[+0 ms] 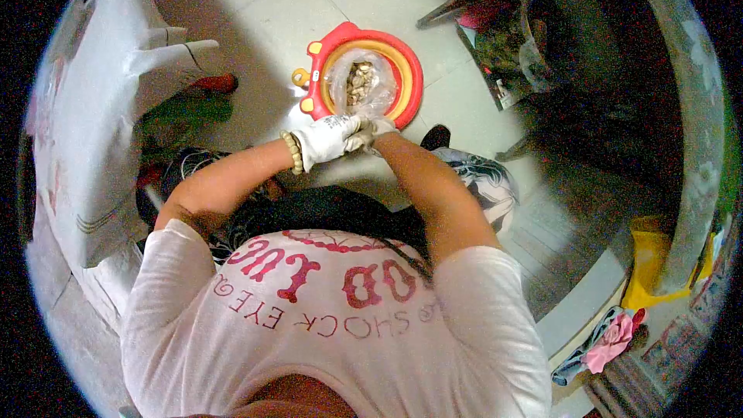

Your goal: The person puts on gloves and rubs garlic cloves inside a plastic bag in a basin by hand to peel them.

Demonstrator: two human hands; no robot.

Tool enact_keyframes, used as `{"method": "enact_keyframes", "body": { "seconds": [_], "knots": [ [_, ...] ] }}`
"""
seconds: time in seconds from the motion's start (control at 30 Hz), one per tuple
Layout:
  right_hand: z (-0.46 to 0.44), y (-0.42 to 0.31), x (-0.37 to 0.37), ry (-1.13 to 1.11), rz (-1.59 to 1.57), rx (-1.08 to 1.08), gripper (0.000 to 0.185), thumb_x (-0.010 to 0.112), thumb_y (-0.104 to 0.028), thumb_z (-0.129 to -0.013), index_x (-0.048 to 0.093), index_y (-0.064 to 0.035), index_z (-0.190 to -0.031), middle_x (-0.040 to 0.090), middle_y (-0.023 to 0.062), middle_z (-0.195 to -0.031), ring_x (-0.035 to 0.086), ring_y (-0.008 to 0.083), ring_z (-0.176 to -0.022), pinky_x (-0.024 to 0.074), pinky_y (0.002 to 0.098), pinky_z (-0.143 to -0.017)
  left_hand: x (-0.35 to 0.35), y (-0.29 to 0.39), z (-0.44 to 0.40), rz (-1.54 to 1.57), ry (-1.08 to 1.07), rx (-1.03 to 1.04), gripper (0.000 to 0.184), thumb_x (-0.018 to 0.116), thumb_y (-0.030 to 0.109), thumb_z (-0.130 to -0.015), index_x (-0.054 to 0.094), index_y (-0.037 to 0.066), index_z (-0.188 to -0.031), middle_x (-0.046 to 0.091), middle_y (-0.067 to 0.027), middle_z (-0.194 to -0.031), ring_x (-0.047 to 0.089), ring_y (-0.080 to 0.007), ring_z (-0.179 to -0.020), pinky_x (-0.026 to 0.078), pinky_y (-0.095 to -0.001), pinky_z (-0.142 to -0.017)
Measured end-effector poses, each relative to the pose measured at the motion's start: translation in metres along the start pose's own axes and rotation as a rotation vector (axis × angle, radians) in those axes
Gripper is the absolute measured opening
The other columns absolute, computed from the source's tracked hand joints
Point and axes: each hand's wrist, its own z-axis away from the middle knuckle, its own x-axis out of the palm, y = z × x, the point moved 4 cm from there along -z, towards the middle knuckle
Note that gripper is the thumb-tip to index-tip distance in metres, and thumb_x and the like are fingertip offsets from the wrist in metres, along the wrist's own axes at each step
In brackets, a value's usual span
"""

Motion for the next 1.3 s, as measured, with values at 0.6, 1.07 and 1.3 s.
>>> {"method": "enact_keyframes", "body": {
  "seconds": [0.6,1.07,1.3],
  "knots": [
    [-0.043,0.055,-0.025,0.598,-0.173,0.176,0.03,0.049,-0.016,-0.082,0.054,-0.005,-0.109,0.055,0.02,-0.107,0.052,0.0344,-0.102,0.0395,0.0414,-0.091,-0.046,-0.01,0.033,-0.094,-0.047,-0.453,0.04,0.05,0.028,-0.084,0.048,0.004,-0.116,0.058,-0.0245,-0.101,0.057,-0.0362,-0.095,0.044,-0.0414,-0.082],
    [-0.101,0.065,0.02,0.307,0.42,0.112,0.058,0.057,-0.024,-0.079,0.037,0.0053,-0.125,0.047,0.0214,-0.123,0.05,0.0316,-0.111,0.0386,0.04,-0.096,-0.028,-0.017,0.036,-0.171,-0.137,-0.327,0.043,0.049,0.03,-0.086,0.045,0.0,-0.117,0.058,-0.0238,-0.097,0.056,-0.0376,-0.091,0.043,-0.0439,-0.08],
    [-0.079,0.059,-0.01,0.39,0.0,0.147,0.07,0.059,-0.02,-0.074,0.027,-0.0043,-0.134,0.038,0.0261,-0.127,0.045,0.036,-0.115,0.0374,0.0404,-0.096,-0.025,-0.014,0.037,-0.183,-0.155,-0.303,0.043,0.049,0.031,-0.087,0.044,0.0,-0.117,0.057,-0.0245,-0.099,0.056,-0.0382,-0.093,0.043,-0.0438,-0.082]
  ]
}}
